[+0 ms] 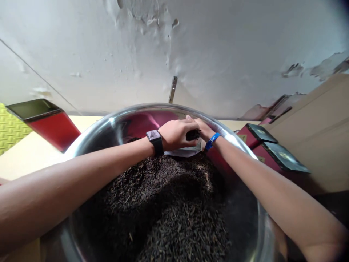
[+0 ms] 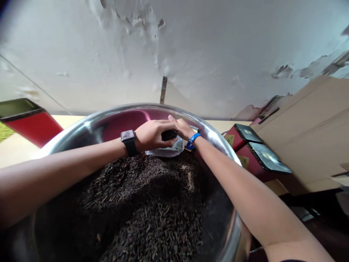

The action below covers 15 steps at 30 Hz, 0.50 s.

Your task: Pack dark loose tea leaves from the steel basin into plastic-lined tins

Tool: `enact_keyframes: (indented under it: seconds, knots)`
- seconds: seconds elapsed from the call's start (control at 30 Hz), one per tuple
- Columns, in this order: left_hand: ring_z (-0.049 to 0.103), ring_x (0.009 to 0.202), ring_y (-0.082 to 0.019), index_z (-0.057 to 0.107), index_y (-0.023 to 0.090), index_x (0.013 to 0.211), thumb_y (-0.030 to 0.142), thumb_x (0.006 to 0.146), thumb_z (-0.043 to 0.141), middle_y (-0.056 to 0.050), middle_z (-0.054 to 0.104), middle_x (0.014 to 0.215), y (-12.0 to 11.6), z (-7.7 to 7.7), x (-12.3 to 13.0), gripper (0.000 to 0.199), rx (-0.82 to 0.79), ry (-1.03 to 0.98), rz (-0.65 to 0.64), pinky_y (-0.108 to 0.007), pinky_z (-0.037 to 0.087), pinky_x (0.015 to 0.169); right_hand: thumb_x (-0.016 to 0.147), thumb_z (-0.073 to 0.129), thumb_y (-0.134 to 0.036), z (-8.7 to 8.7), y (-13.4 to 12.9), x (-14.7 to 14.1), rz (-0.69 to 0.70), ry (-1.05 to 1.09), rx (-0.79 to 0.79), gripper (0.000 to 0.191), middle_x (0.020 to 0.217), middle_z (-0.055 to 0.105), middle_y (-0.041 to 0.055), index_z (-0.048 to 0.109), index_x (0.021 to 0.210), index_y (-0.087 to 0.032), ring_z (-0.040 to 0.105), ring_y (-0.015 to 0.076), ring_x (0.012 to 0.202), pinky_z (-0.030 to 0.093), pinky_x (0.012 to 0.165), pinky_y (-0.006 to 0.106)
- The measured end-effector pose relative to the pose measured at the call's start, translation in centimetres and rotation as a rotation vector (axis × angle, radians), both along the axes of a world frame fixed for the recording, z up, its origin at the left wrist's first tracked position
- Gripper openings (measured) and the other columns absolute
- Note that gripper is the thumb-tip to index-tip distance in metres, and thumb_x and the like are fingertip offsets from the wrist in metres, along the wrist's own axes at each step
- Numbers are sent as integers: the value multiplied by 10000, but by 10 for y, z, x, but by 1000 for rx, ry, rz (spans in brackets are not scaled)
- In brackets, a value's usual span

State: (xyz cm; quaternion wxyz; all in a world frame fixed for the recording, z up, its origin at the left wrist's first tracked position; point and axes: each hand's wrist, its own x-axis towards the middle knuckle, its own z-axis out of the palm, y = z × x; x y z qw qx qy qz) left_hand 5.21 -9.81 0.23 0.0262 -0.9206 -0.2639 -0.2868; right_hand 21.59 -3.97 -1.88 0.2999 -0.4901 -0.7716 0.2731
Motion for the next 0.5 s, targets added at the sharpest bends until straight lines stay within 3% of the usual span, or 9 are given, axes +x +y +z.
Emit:
enact_keyframes:
  seconds: [0.23,0.5]
  knots:
    - [566,728,-155,579,180,916,430,751,483,-61,597,920,18,-25,-5,314,79,181,54,-250,399,569,816,227,-617,9,-13,-5,93,-4,4,634,817,667,56,674,796,-169,591,183,830,425,786,300]
    - [545,827,-190,576,199,958,442,760,475,-62,593,879,17,-31,1,329,86,208,1,-261,406,582,815,222,-620,8,-14,-6,153,-45,14,645,876,671,55,678,888,-169,599,179,849,428,808,298]
